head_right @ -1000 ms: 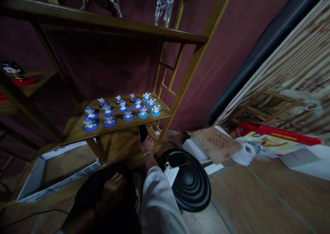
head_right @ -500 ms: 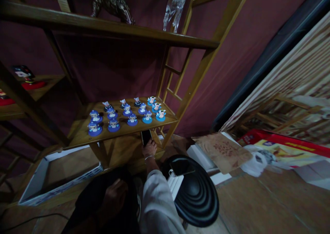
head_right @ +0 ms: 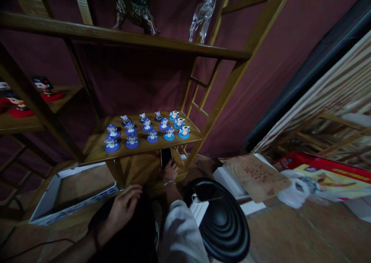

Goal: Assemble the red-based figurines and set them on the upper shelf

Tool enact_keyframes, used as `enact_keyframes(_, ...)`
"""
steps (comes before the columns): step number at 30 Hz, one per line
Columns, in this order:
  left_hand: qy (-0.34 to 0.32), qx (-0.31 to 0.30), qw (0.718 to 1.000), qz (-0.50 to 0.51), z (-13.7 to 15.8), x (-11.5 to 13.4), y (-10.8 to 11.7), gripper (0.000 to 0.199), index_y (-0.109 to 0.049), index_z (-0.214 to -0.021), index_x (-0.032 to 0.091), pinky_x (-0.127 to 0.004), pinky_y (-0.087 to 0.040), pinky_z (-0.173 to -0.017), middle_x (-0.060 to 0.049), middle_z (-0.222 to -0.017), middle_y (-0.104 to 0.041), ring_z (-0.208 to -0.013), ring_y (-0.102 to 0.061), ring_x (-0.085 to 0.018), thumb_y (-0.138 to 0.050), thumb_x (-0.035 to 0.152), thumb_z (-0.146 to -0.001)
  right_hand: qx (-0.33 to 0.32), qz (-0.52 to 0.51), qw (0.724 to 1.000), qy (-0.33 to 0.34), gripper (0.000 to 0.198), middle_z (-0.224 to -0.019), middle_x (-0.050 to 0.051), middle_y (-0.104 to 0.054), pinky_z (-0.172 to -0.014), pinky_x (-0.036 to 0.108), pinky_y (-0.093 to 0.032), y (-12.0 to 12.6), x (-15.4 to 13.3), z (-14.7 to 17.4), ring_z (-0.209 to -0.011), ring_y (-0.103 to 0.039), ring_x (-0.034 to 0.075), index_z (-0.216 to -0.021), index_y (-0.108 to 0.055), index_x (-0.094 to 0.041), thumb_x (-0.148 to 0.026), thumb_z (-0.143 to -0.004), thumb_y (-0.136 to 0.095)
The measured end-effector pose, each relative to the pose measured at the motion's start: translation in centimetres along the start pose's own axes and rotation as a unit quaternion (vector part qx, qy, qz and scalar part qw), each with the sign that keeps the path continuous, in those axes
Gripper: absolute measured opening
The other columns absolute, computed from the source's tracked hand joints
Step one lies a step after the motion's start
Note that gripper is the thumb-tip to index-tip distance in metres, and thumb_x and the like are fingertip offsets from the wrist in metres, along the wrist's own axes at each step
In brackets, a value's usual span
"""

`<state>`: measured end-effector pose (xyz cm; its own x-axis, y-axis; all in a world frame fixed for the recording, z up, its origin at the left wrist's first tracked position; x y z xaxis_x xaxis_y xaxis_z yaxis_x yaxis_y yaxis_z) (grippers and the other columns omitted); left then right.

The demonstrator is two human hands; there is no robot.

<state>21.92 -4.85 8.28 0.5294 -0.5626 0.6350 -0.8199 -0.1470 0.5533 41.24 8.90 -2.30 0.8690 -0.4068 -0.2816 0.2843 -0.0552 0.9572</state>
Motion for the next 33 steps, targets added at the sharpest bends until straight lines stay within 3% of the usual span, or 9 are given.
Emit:
enact_keyframes(5,-0.051,0.193,0.977,-0.07,-4.2,2.1,8.2,0.02,-0.059,-0.092,0.019,-0.027,-0.05,-0.075,-0.004,-0.09,-0.061,-0.085,-0.06,-0.014,-0.045,0.008,-0.082,0.025,-0.008,0.999,0.043,0.06,-0.141,0.019,-0.035,-0.096,0.042,-0.034,2.4,-0.6,1.5,-0.125,-0.034,0.032,-0.138,-0.034,-0.011,-0.033,-0.084,-0.048)
enact_keyframes(7,-0.073,0.254,0.96,-0.097,-5.2,2.5,10.5,0.02,-0.06,-0.093,0.019,-0.031,-0.049,-0.08,-0.004,-0.092,-0.06,-0.088,-0.059,-0.016,-0.047,0.008,-0.081,0.054,-0.011,0.991,0.125,0.057,-0.137,0.019,-0.041,-0.1,0.038,-0.032,4.2,-1.4,2.5,-0.122,-0.039,0.03,-0.134,-0.039,-0.009,-0.026,-0.081,-0.052)
enact_keyframes(10,-0.045,0.285,0.951,-0.114,-6.4,2.7,12.7,0.017,-0.06,-0.092,0.018,-0.037,-0.046,-0.089,-0.006,-0.099,-0.058,-0.098,-0.056,-0.018,-0.048,0.012,-0.081,0.069,-0.021,0.979,0.191,0.044,-0.121,0.013,-0.057,-0.096,0.034,-0.036,7.4,-2.3,4.3,-0.113,-0.049,0.026,-0.127,-0.049,-0.012,-0.023,-0.084,-0.047)
enact_keyframes(13,0.002,0.243,0.965,-0.095,-7.5,2.7,13.4,0.023,-0.056,-0.104,0.017,-0.041,-0.041,-0.098,-0.009,-0.118,-0.055,-0.114,-0.05,-0.02,-0.045,0.016,-0.084,0.107,-0.042,0.966,0.232,0.032,-0.111,0.008,-0.065,-0.087,0.029,-0.042,11.2,-3.1,6.4,-0.102,-0.057,0.023,-0.116,-0.059,-0.02,-0.025,-0.086,-0.047)
enact_keyframes(16,0.04,0.217,0.975,-0.026,-8.4,2.3,13.5,0.034,-0.048,-0.119,0.017,-0.044,-0.034,-0.105,-0.011,-0.136,-0.045,-0.126,-0.041,-0.022,-0.045,0.022,-0.086,0.184,-0.114,0.928,0.302,0.025,-0.099,0.006,-0.07,-0.079,0.026,-0.045,16.0,-4.4,8.6,-0.09,-0.063,0.018,-0.106,-0.063,-0.02,-0.027,-0.089,-0.046)
enact_keyframes(20,0.127,0.228,0.964,0.059,-9.6,1.2,13.8,0.04,-0.047,-0.124,0.017,-0.044,-0.032,-0.106,-0.011,-0.136,-0.046,-0.125,-0.043,-0.022,-0.043,0.033,-0.088,0.27,-0.182,0.857,0.399,0.024,-0.086,0.005,-0.071,-0.074,0.023,-0.048,22.6,-6.8,10.6,-0.079,-0.066,0.015,-0.097,-0.066,-0.019,-0.031,-0.09,-0.046)
enact_keyframes(23,0.168,0.226,0.956,0.077,-10.7,1.1,14.0,0.042,-0.048,-0.125,0.018,-0.041,-0.027,-0.109,-0.009,-0.136,-0.047,-0.127,-0.04,-0.021,-0.041,0.037,-0.088,0.28,-0.18,0.85,0.408,0.019,-0.083,0.004,-0.071,-0.07,0.023,-0.048,26.3,-9.0,10.5,-0.077,-0.066,0.015,-0.096,-0.065,-0.021,-0.032,-0.088,-0.052)
enact_keyframes(27,0.179,0.243,0.949,0.088,-11.9,1.0,14.1,0.042,-0.051,-0.122,0.016,-0.036,-0.029,-0.107,-0.011,-0.132,-0.051,-0.125,-0.042,-0.021,-0.041,0.038,-0.087,0.172,-0.163,0.845,0.479,0.022,-0.097,0.004,-0.069,-0.075,0.026,-0.049,28.2,-13.1,9.0,-0.085,-0.065,0.016,-0.106,-0.061,-0.02,-0.025,-0.084,-0.058)
enact_keyframes(33,0.147,0.272,0.949,0.063,-13.0,-0.4,14.0,0.037,-0.062,-0.104,0.017,-0.034,-0.028,-0.106,-0.009,-0.127,-0.055,-0.124,-0.044,-0.02,-0.036,0.038,-0.089,0.083,-0.102,0.808,0.574,0.027,-0.107,0.006,-0.065,-0.079,0.024,-0.047,27.2,-18.4,5.9,-0.088,-0.062,0.014,-0.109,-0.062,-0.017,-0.017,-0.082,-0.06)
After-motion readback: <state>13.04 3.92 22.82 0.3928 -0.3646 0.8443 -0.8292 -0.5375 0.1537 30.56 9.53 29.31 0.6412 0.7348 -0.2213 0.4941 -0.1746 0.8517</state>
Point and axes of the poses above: each hand's wrist, its own z-axis away from the middle knuckle, its own y-axis out of the back of the hand, x = y × z, the point moved 4 cm from there along -z, towards the middle knuckle
